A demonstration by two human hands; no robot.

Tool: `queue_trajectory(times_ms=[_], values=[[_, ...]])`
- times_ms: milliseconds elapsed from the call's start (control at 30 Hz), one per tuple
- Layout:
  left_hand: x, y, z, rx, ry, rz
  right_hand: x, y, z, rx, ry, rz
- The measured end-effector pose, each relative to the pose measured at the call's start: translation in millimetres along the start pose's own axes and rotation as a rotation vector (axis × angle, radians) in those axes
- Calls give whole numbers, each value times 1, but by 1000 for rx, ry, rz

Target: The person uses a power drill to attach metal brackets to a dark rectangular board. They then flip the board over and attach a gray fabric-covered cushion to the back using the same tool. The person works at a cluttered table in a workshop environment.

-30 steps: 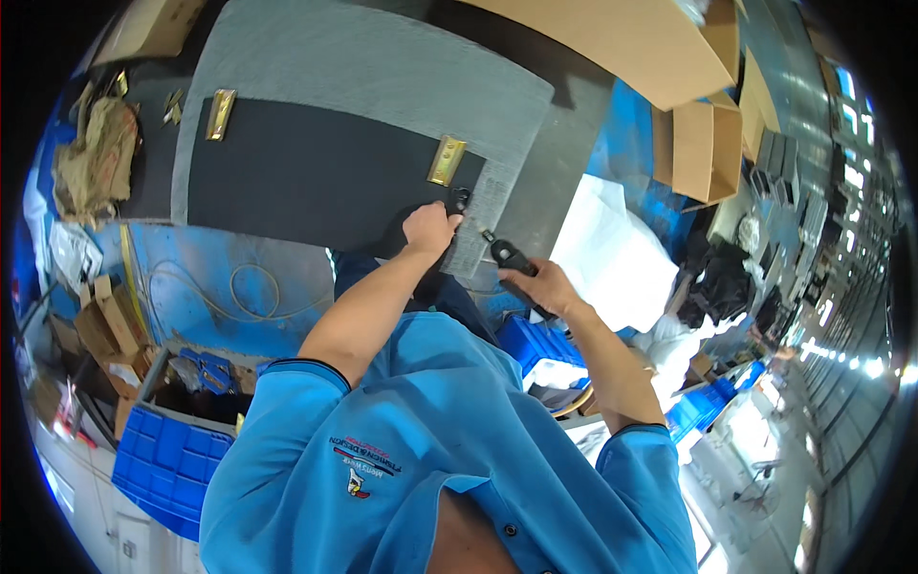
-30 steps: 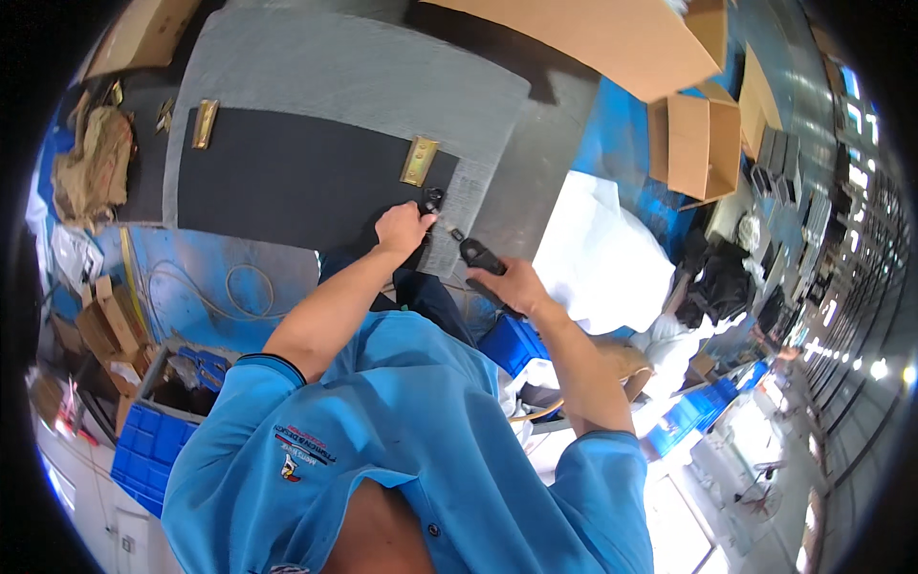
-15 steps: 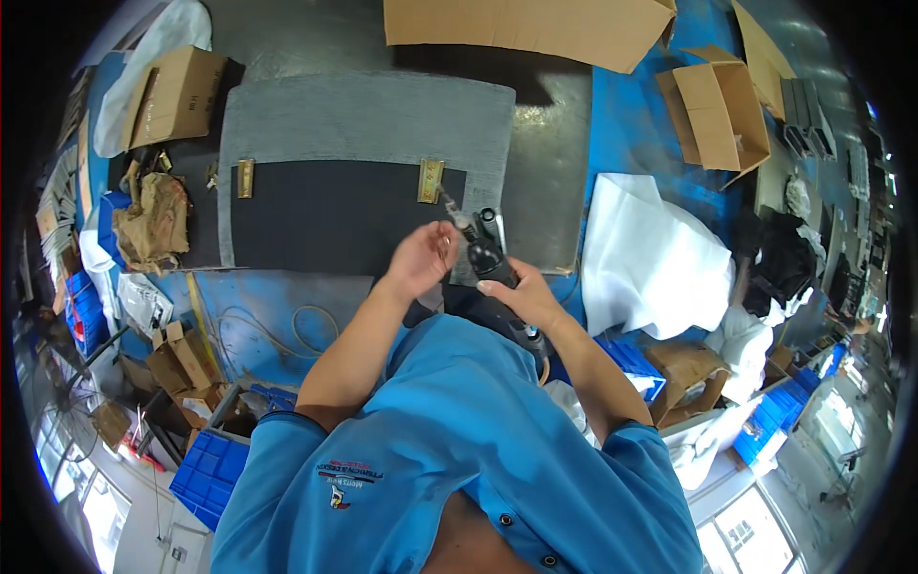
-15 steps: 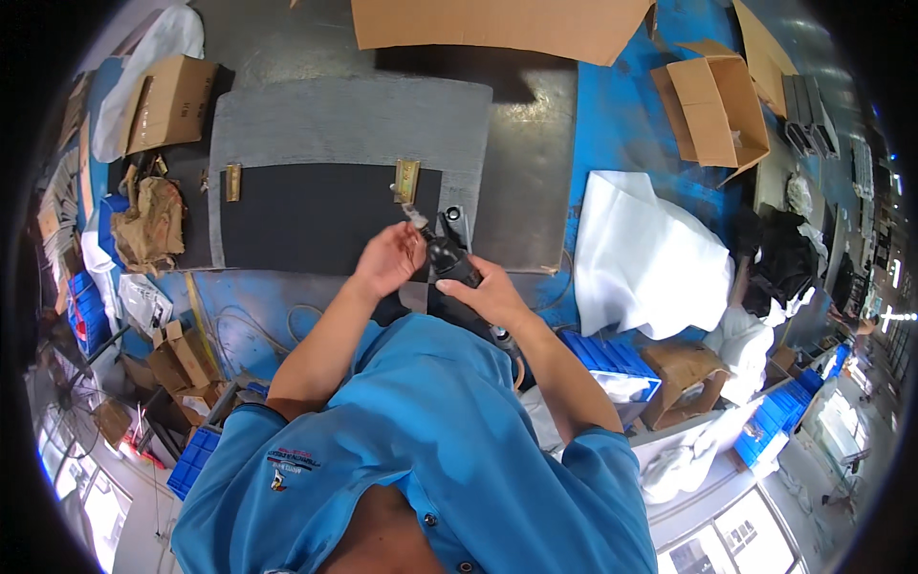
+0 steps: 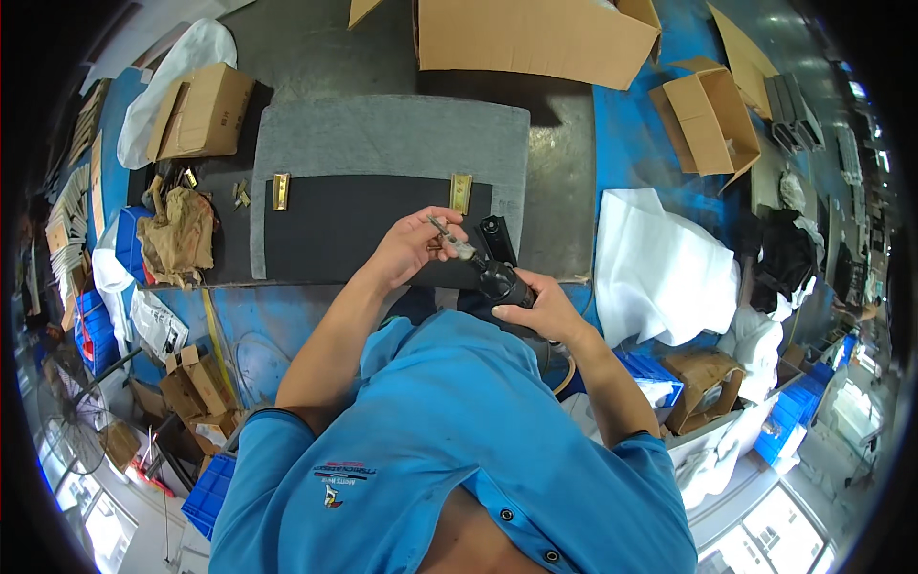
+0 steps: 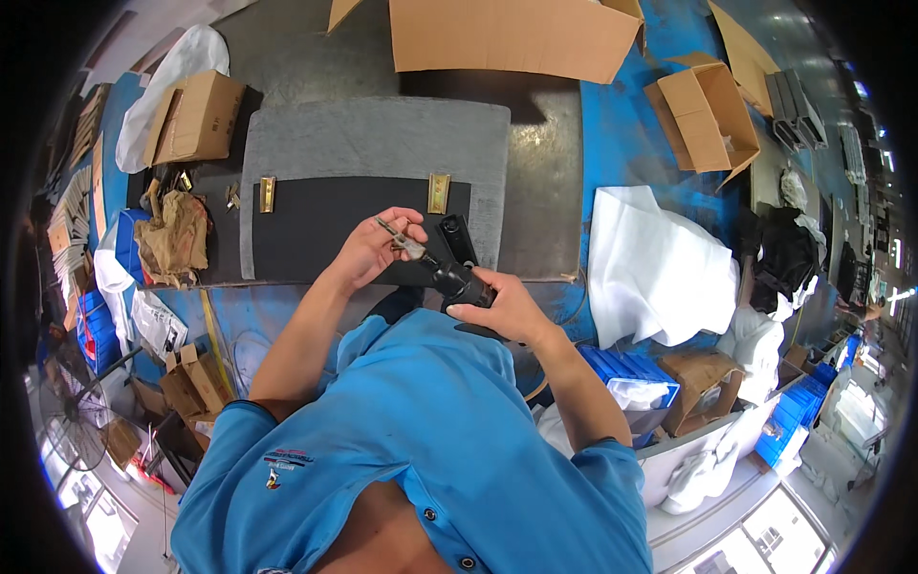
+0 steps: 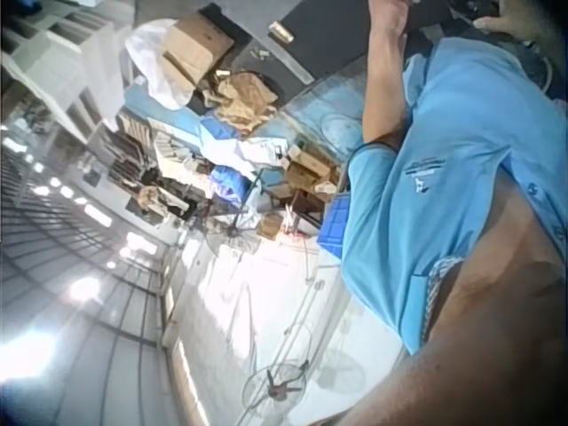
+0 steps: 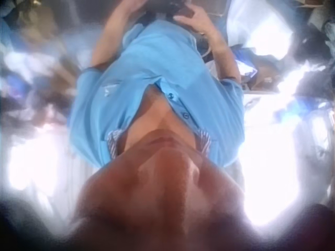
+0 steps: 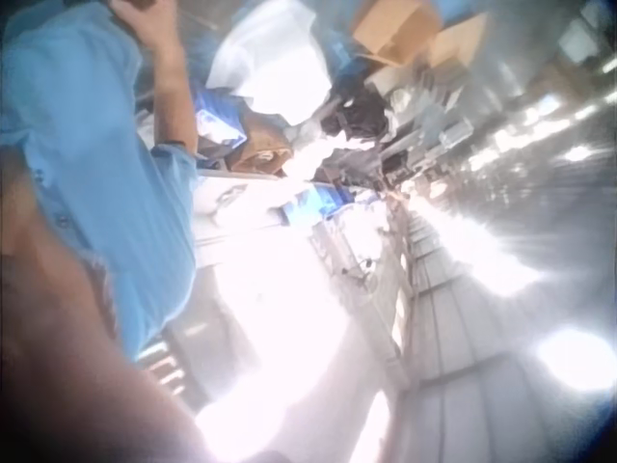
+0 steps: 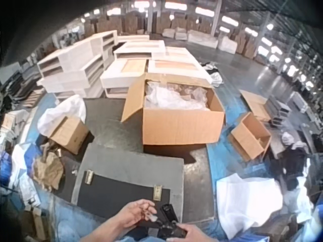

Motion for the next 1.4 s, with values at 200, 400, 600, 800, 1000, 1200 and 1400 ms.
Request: queue_trajectory(times_ms=[200, 400, 600, 800, 1000, 1200, 1400], values=[[29, 21, -12, -84, 42, 189, -28, -10, -4, 8, -7, 94], [10, 40, -29, -44, 86, 182, -46, -12, -4, 8, 36, 75], [-9, 57, -27, -278, 64, 598, -59, -22, -5, 64, 56, 24], [-11, 43, -15, -121, 74, 635, -58, -20, -7, 35, 49, 21], [-13, 25, 2, -123, 108, 504, -45, -15, -8, -6, 55, 29], [-18, 16, 6, -89, 208, 422, -23, -15, -10, -39, 37, 82], [-21, 9, 28, -156, 245, 464, -3, -18, -8, 43, 22, -1]])
Point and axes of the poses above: each hand's wrist, its own z-axis towards the middle knuckle, its own x-axis out of the back of the hand, y = z × x, the point moved 9 cm from there along z, towards the middle knuckle, and after that the axes turned 4 degrees about -x, right-handed, at the moved point
